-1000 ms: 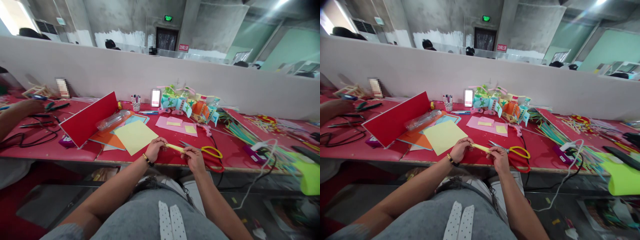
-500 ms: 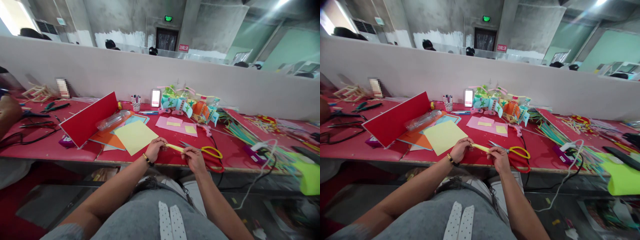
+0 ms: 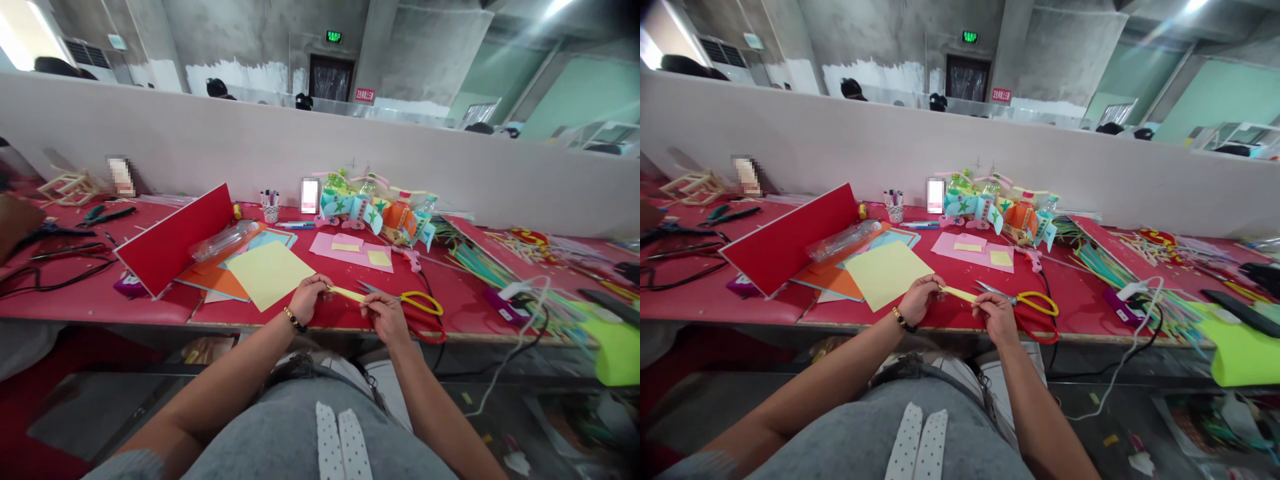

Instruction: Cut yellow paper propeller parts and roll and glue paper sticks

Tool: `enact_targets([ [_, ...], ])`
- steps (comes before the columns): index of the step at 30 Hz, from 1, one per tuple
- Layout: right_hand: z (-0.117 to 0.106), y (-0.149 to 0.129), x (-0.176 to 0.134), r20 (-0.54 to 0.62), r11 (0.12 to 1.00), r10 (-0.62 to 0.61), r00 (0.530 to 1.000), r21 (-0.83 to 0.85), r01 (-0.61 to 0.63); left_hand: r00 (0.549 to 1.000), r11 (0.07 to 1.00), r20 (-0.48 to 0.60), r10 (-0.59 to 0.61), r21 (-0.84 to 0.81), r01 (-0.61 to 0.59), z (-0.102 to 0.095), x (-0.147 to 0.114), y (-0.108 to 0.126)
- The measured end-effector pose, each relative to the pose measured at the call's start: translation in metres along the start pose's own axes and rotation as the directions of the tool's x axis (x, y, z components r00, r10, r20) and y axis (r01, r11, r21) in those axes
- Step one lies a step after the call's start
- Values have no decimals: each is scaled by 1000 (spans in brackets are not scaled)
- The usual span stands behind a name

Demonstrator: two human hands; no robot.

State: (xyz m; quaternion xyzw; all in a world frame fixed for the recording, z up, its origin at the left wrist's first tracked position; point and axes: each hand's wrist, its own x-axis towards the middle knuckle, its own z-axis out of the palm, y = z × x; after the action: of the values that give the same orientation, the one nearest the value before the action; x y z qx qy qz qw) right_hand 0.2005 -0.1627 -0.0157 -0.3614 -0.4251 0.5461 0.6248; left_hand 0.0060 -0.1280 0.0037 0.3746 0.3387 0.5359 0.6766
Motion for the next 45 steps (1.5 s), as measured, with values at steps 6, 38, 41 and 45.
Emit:
enact_targets([
  [6,2,-3,-4,49,998,43,998,-39,-41,1000,999,-12,-2,-36,1,-1,1,2],
  [38,10,8,-5,-222,953,-223,949,-255,164,1000,998,2,-31,-45,31,-2,2,2],
  [41,10,10,-5,-231,963,-186,955,-236,130,999,998,19,-26,-53,27,-3,2,4],
  [45,8,11,-4,-239,966,-170,956,-231,114,999,999,49,-13,-37,15,-2,-1,7],
])
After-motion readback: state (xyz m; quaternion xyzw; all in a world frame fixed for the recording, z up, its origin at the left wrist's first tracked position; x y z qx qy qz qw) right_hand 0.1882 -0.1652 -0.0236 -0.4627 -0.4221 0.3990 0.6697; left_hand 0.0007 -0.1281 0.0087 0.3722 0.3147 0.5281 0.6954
